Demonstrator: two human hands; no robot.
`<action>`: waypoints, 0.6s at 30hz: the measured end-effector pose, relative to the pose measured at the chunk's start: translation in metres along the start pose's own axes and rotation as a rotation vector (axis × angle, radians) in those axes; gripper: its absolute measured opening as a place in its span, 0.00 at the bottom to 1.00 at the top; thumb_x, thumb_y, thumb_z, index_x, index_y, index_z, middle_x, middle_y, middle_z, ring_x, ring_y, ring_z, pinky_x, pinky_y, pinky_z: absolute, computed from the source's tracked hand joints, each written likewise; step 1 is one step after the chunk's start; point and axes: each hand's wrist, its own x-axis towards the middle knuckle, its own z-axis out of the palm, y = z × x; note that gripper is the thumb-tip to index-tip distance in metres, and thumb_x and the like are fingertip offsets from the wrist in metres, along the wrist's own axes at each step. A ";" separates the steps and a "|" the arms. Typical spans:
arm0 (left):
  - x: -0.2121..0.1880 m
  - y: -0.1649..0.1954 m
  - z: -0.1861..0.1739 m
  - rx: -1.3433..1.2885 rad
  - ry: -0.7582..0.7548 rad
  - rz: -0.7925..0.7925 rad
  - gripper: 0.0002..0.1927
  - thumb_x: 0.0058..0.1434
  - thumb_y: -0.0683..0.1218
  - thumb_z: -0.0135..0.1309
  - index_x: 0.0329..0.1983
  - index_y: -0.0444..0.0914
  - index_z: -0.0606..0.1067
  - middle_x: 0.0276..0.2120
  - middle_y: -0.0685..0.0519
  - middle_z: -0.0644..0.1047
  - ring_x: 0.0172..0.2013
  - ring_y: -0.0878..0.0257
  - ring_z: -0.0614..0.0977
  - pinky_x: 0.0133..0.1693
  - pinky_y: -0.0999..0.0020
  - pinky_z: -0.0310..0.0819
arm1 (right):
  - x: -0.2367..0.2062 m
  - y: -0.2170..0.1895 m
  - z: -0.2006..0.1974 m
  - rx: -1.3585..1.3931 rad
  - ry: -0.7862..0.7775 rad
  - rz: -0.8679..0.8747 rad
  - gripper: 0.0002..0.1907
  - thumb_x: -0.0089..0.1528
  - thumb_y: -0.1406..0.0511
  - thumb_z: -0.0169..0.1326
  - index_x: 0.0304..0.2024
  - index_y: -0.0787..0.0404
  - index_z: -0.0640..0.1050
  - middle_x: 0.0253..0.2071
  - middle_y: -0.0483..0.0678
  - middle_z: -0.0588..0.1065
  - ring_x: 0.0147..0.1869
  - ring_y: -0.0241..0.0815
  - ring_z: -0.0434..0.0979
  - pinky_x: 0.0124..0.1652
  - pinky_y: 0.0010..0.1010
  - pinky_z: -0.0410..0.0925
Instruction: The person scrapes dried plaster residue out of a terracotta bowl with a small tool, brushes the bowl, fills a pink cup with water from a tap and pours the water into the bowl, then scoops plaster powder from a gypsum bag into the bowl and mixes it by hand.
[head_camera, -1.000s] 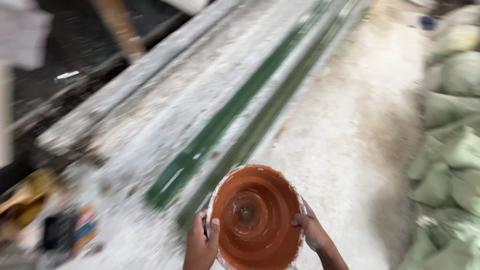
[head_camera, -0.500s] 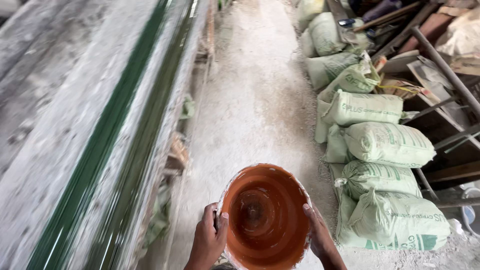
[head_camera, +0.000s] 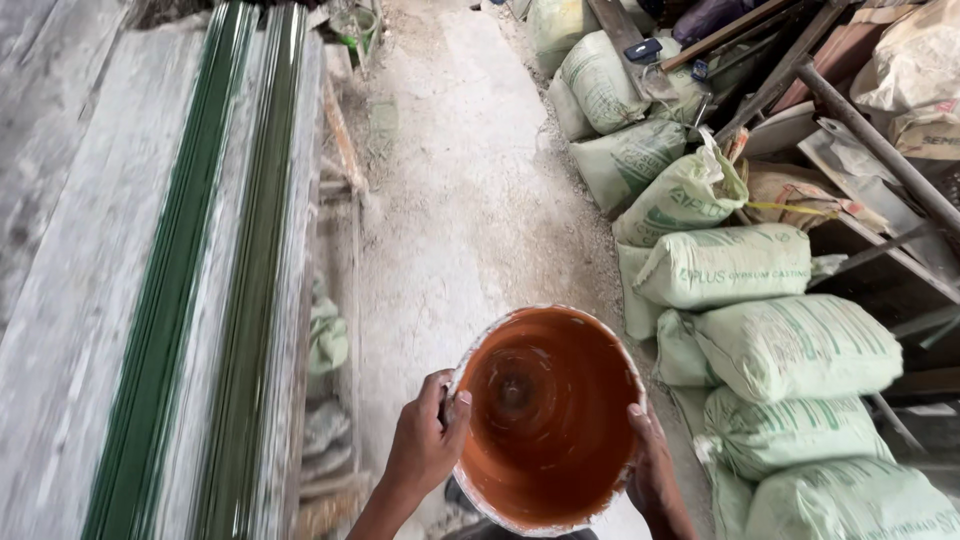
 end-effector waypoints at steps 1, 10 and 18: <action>0.035 0.004 -0.001 0.012 -0.026 0.035 0.18 0.66 0.48 0.52 0.53 0.32 0.70 0.16 0.48 0.69 0.17 0.60 0.71 0.24 0.63 0.67 | 0.025 -0.009 0.012 0.018 0.012 -0.003 0.35 0.65 0.56 0.43 0.73 0.59 0.59 0.72 0.54 0.64 0.72 0.52 0.65 0.64 0.47 0.61; 0.355 -0.014 0.040 0.017 0.005 0.054 0.17 0.67 0.49 0.52 0.53 0.32 0.71 0.17 0.49 0.69 0.17 0.61 0.71 0.23 0.63 0.67 | 0.323 -0.074 0.105 0.065 -0.062 -0.085 0.36 0.65 0.56 0.43 0.74 0.61 0.58 0.74 0.53 0.62 0.74 0.49 0.63 0.66 0.42 0.58; 0.619 0.026 0.017 -0.120 0.116 -0.162 0.19 0.66 0.49 0.50 0.54 0.30 0.71 0.16 0.51 0.71 0.18 0.66 0.70 0.22 0.66 0.66 | 0.588 -0.222 0.247 -0.023 -0.200 0.037 0.34 0.65 0.57 0.42 0.73 0.61 0.60 0.70 0.54 0.66 0.71 0.51 0.66 0.65 0.44 0.59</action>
